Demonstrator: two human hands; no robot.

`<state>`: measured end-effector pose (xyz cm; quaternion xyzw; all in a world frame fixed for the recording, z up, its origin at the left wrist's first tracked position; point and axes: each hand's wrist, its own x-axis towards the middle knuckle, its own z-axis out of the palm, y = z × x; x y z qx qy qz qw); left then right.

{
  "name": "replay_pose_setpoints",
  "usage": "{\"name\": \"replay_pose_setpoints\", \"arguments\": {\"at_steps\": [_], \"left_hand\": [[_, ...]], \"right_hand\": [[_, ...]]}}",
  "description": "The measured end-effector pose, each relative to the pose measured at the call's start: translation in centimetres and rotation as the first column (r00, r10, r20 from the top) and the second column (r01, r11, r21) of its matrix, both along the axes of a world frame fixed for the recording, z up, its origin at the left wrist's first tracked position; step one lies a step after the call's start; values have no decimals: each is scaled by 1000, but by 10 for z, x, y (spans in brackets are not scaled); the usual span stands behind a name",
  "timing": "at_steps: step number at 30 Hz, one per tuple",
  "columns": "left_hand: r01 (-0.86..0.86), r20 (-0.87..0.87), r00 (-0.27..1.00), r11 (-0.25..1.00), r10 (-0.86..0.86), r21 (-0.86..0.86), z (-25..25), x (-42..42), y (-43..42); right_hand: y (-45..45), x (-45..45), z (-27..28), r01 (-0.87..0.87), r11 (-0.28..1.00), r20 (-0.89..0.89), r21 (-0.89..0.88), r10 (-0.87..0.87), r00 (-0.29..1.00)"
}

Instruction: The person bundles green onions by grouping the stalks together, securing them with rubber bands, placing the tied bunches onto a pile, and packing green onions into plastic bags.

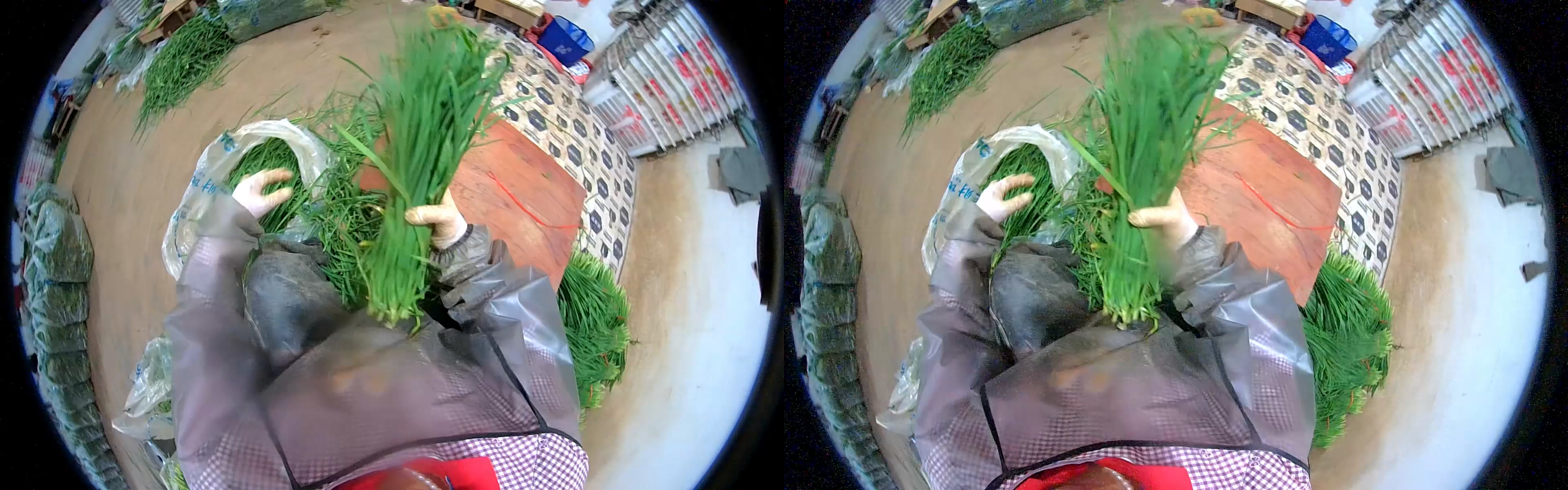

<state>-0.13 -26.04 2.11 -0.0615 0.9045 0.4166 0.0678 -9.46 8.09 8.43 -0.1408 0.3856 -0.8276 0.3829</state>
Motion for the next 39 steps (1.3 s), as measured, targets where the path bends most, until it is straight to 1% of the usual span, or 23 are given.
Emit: {"name": "replay_pose_setpoints", "arguments": {"at_steps": [2, 4, 6, 7, 10, 14, 17, 19, 20, 22, 23, 24, 25, 27, 29, 31, 32, 33, 34, 35, 36, 37, 39], "left_hand": [[136, 30, 986, 890, -165, 434, 76, -16, 60], [299, -98, 954, 869, -284, 393, 84, -34, 104], [312, -221, 948, 794, -227, 521, 126, -49, 156], [266, -131, 962, 722, -239, 639, 148, -57, 177], [352, -523, 847, 838, -95, 418, 173, -83, 222], [391, -488, 872, 651, -36, 651, 211, -105, 257], [292, -283, 950, 706, -134, 645, 201, -134, 264], [353, -314, 926, 771, -209, 530, 155, -161, 258], [516, -490, 804, 804, -337, 295, 130, -182, 256], [482, -463, 847, 741, -260, 467, 124, -180, 267], [212, -192, 977, 559, -94, 801, 137, -157, 280], [328, -256, 943, 458, -213, 826, 125, -170, 277], [319, -245, 946, 461, -213, 828, 112, -181, 274], [402, -390, 892, 799, -230, 448, 99, -196, 271], [379, -259, 926, 675, -276, 633, 122, -187, 279], [253, -396, 916, 862, -66, 440, 103, -201, 274], [296, -383, 917, 832, -111, 468, 111, -203, 273], [337, -370, 916, 799, -156, 498, 118, -205, 269], [290, -265, 957, 411, -119, 864, 82, -223, 251], [140, -152, 979, -86, -140, 986, 48, -241, 236], [291, -290, 955, 394, -64, 872, 55, -242, 236], [324, -451, 890, 785, -64, 528, 72, -240, 241], [335, -375, 921, 717, -110, 612, 98, -243, 238]], "right_hand": [[7, -10, 1, 22, 998, -175, 52, -13, 984], [14, -15, 26, 73, 993, -329, 88, -40, 943], [20, -25, 39, 155, 986, -520, 65, -99, 849], [25, -42, 31, 192, 981, -648, 41, -120, 752], [32, -36, 84, 159, 986, -504, -50, -162, 849], [61, -65, 114, 304, 952, -822, 28, -151, 549], [87, -104, 90, 269, 954, -901, 132, 3, 433], [97, -117, 64, 212, 962, -853, 172, 38, 521], [101, -127, 43, 210, 953, -826, 220, 68, 560], [105, -133, 31, 190, 912, -786, 363, 191, 588], [108, -141, 16, 164, 893, -765, 418, 248, 595], [105, -135, 28, 240, 911, -830, 336, 166, 532], [98, -140, 18, 236, 912, -825, 335, 164, 541], [86, -146, -2, 256, 963, -660, -77, -242, 711], [93, -149, 21, 281, 957, -839, 73, -93, 536], [89, -155, 19, 367, 926, -729, 85, -193, 657], [88, -160, 17, 307, 951, -684, 35, -201, 701], [94, -163, 24, 365, 921, -815, 140, -102, 570], [83, -177, -3, 169, 986, -653, -4, -131, 746], [76, -188, -13, 101, 995, -551, -4, -87, 830], [73, -193, -12, 58, 998, -441, -1, -52, 896], [67, -197, -11, 47, 999, -367, -22, -51, 929], [52, -198, -7, 131, 987, -398, -95, -159, 903]]}}
